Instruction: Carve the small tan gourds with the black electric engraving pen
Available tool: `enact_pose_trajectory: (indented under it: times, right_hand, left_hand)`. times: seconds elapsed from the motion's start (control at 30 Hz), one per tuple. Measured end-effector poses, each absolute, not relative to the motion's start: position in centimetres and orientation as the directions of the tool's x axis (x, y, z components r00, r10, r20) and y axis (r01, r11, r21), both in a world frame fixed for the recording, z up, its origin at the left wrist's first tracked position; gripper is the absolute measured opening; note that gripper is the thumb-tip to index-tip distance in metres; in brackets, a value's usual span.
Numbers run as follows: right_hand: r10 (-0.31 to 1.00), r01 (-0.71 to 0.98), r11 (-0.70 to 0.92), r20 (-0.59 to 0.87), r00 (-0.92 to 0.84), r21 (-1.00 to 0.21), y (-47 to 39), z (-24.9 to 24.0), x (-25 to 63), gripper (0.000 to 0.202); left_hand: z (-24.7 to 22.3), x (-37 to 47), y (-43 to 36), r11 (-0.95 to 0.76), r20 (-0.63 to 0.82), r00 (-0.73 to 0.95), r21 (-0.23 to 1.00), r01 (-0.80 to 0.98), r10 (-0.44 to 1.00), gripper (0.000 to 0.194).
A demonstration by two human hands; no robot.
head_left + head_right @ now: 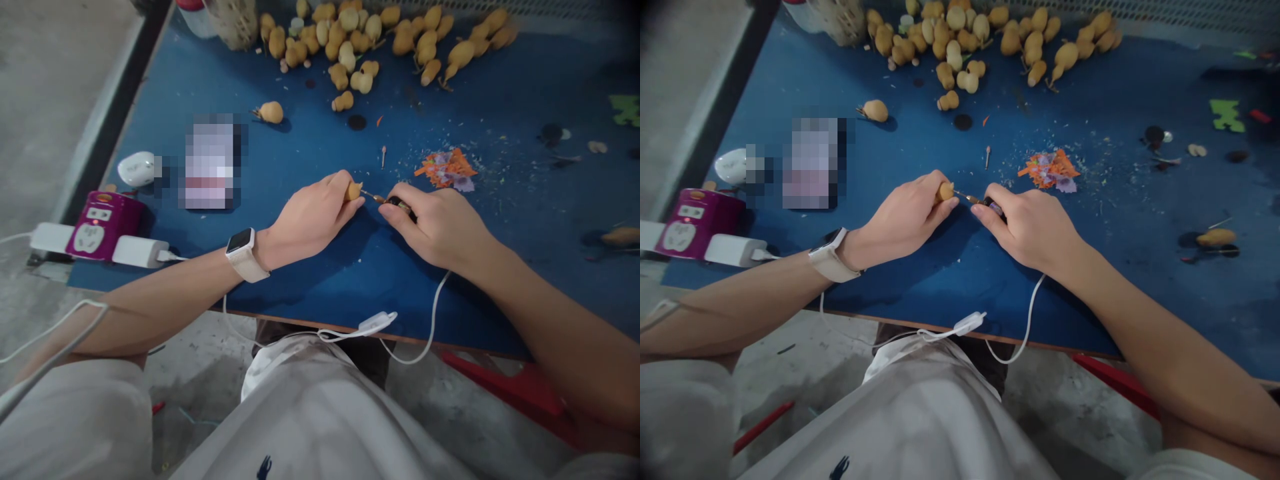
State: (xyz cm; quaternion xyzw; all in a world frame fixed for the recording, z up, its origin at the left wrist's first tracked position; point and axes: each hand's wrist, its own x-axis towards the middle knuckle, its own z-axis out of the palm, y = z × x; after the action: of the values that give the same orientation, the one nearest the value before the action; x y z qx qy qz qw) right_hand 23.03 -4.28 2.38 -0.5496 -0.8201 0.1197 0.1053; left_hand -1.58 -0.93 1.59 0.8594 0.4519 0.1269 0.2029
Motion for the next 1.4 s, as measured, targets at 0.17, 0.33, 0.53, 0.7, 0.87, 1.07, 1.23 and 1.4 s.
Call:
enact_pose_trajectory:
  times: [0.17, 0.33, 0.53, 0.7, 0.87, 1.07, 1.23, 1.4]
  right_hand:
    - [0.924, 0.876, 0.377, 0.051, -0.380, -0.300, -4.27, 2.26, 23.10, 0.039]
    - [0.925, 0.879, 0.369, 0.031, -0.378, -0.304, -4.24, 2.34, 23.09, 0.037]
    - [0.927, 0.878, 0.367, 0.044, -0.372, -0.309, -4.24, 2.24, 23.10, 0.036]
    - [0.927, 0.881, 0.369, 0.052, -0.371, -0.297, -4.27, 2.16, 23.06, 0.038]
    - [0.926, 0.880, 0.372, 0.055, -0.373, -0.295, -4.30, 2.20, 23.06, 0.038]
    - [0.925, 0.878, 0.373, 0.046, -0.377, -0.300, -4.32, 2.29, 23.06, 0.038]
    - [0.927, 0.880, 0.368, 0.043, -0.373, -0.299, -4.32, 2.36, 23.02, 0.038]
    - [0.927, 0.881, 0.369, 0.043, -0.374, -0.297, -4.30, 2.29, 23.03, 0.039]
  left_hand:
    - [1.55, -1.53, -1.00, -0.513, 0.042, 0.563, 0.471, 0.717, 0.825, 0.013]
    - [1.61, -1.51, -1.00, -0.502, 0.025, 0.553, 0.454, 0.736, 0.833, 0.013]
    - [1.71, -1.53, -0.96, -0.507, 0.025, 0.558, 0.454, 0.733, 0.830, 0.012]
    - [1.92, -1.44, -1.00, -0.503, 0.016, 0.557, 0.451, 0.737, 0.830, 0.010]
    - [1.68, -1.50, -0.99, -0.505, 0.027, 0.557, 0.461, 0.730, 0.830, 0.011]
    - [1.46, -1.59, -0.94, -0.513, 0.047, 0.562, 0.475, 0.715, 0.826, 0.013]
    - [1.61, -1.49, -0.97, -0.503, 0.031, 0.555, 0.467, 0.727, 0.831, 0.011]
    - [1.55, -1.54, -0.98, -0.515, 0.042, 0.563, 0.466, 0.719, 0.825, 0.012]
